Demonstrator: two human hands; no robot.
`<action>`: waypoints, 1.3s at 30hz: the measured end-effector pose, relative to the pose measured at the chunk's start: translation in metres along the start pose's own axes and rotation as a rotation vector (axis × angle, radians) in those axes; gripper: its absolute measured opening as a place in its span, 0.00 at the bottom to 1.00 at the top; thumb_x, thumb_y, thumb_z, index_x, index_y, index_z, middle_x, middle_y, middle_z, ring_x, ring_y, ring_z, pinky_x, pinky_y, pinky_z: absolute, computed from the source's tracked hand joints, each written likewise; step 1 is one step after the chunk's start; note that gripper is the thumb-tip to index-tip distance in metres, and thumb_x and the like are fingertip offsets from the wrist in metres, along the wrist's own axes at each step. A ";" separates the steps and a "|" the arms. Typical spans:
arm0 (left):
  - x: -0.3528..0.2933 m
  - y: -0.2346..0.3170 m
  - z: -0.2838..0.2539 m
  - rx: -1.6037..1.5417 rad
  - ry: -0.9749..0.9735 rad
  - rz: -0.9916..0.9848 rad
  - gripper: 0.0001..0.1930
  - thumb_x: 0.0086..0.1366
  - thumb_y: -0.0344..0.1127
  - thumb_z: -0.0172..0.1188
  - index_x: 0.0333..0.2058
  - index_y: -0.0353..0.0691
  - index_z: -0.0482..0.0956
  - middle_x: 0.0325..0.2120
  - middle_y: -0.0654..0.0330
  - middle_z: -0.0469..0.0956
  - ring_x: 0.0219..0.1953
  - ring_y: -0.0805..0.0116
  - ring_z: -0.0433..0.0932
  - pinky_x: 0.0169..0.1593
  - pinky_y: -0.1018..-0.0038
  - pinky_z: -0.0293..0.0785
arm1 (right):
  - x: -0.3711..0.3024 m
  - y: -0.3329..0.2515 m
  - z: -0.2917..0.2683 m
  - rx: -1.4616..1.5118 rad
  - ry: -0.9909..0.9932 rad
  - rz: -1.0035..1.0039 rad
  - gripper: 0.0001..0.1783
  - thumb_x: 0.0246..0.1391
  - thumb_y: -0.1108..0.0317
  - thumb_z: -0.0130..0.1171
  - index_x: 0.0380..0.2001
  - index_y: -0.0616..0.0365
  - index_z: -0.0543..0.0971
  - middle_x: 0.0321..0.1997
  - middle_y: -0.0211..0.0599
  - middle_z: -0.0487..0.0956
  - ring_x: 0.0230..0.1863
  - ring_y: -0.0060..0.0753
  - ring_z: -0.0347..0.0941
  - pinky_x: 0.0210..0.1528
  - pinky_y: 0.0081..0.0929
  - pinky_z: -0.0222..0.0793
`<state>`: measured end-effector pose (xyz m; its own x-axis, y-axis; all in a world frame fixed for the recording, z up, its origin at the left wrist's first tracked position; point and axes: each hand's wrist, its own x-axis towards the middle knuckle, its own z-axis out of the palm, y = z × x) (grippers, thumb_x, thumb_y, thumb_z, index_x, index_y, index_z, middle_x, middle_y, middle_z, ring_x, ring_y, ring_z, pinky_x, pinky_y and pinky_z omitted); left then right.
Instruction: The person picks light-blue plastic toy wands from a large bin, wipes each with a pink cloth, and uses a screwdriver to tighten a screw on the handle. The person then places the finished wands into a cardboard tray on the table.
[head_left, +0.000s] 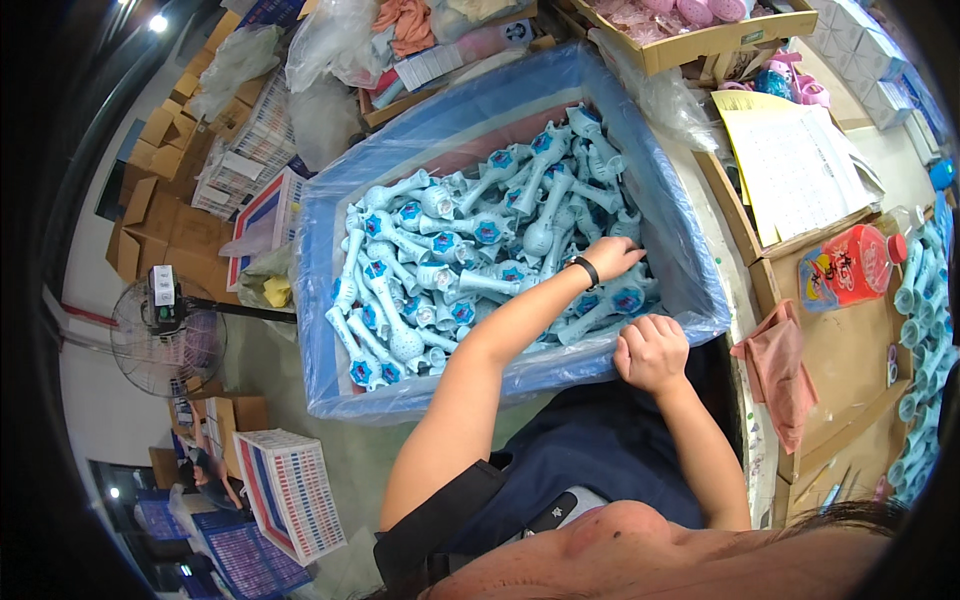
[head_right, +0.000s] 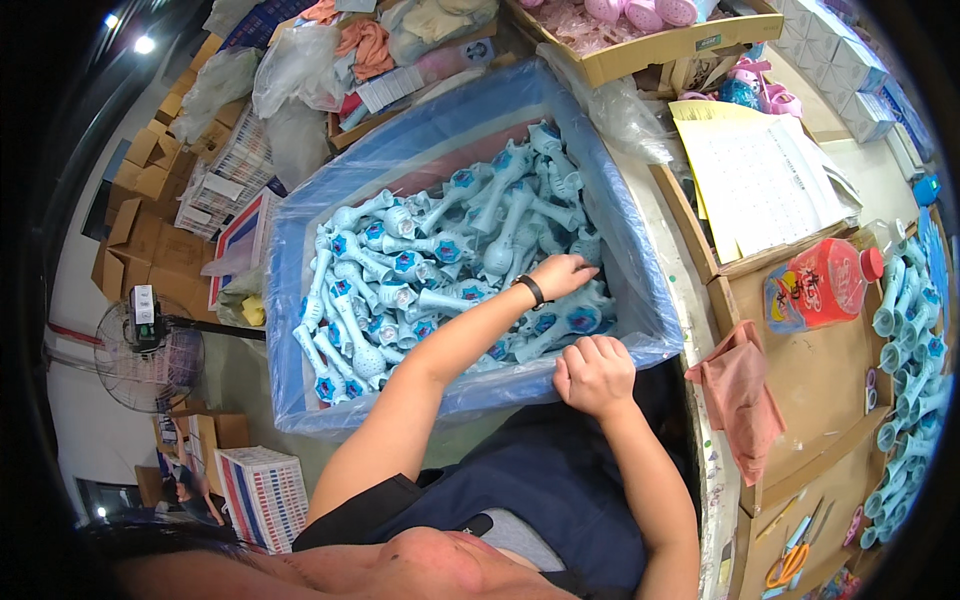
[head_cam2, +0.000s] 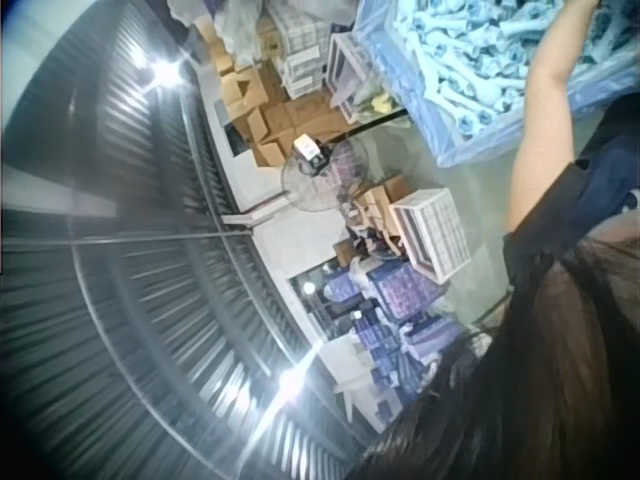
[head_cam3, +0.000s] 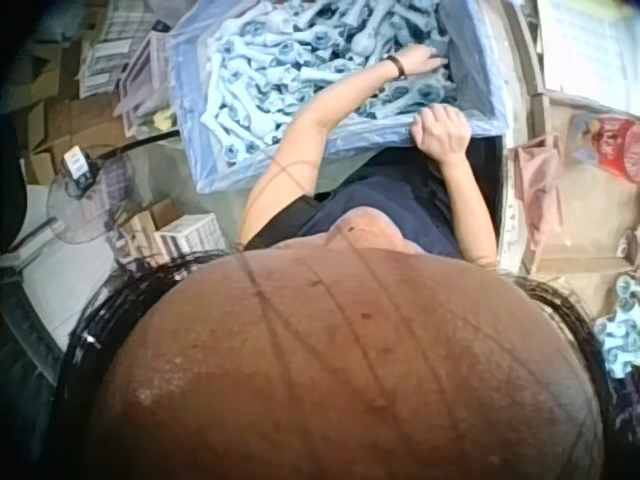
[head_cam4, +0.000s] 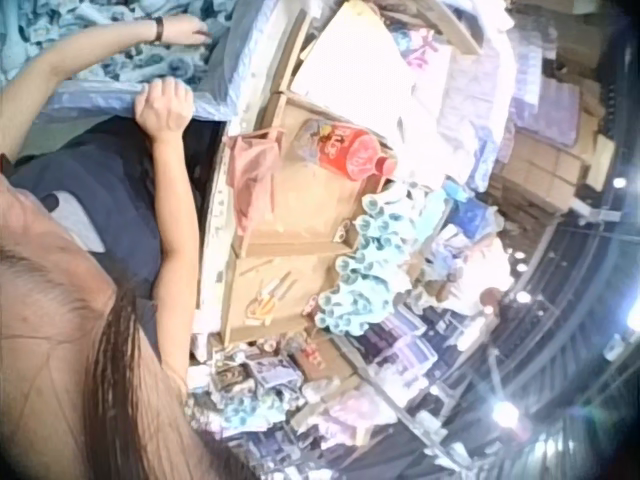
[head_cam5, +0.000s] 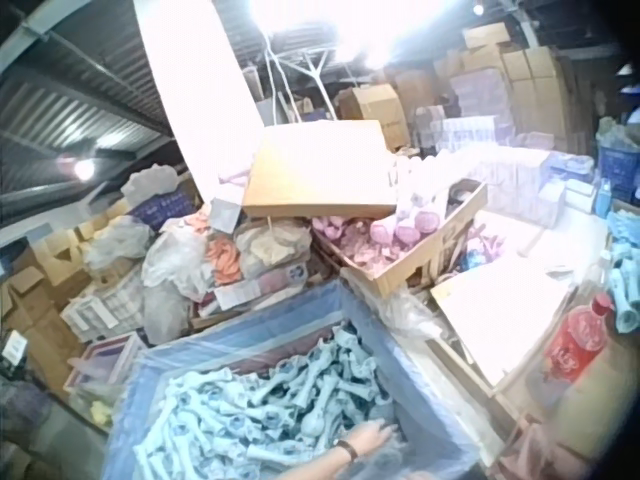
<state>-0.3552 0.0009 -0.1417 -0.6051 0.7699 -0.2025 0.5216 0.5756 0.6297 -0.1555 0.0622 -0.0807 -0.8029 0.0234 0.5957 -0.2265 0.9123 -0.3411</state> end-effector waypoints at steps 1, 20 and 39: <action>0.000 -0.002 0.000 -0.214 0.037 0.003 0.21 0.65 0.51 0.53 0.40 0.36 0.81 0.35 0.47 0.81 0.39 0.52 0.80 0.44 0.64 0.74 | 0.000 0.000 0.000 0.001 -0.022 0.006 0.08 0.41 0.63 0.59 0.17 0.51 0.71 0.23 0.32 0.71 0.28 0.37 0.71 0.36 0.33 0.67; -0.337 -0.322 -0.103 0.279 0.891 -1.321 0.52 0.43 0.70 0.66 0.61 0.43 0.61 0.66 0.47 0.49 0.68 0.46 0.43 0.66 0.47 0.43 | -0.007 0.002 0.004 -0.022 -0.093 -0.007 0.09 0.49 0.63 0.50 0.25 0.54 0.76 0.29 0.34 0.76 0.34 0.40 0.73 0.41 0.36 0.66; -0.369 -0.323 -0.122 -1.079 1.097 -0.865 0.51 0.51 0.31 0.72 0.67 0.59 0.46 0.57 0.53 0.68 0.55 0.50 0.71 0.50 0.47 0.72 | -0.004 0.004 0.004 -0.024 0.000 -0.042 0.08 0.47 0.61 0.53 0.23 0.52 0.76 0.26 0.31 0.75 0.31 0.36 0.73 0.37 0.32 0.66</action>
<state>-0.3740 -0.5024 -0.1784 -0.7920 -0.4124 -0.4502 -0.4565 -0.0896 0.8852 -0.1550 0.0639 -0.0873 -0.7930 -0.0149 0.6091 -0.2464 0.9222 -0.2981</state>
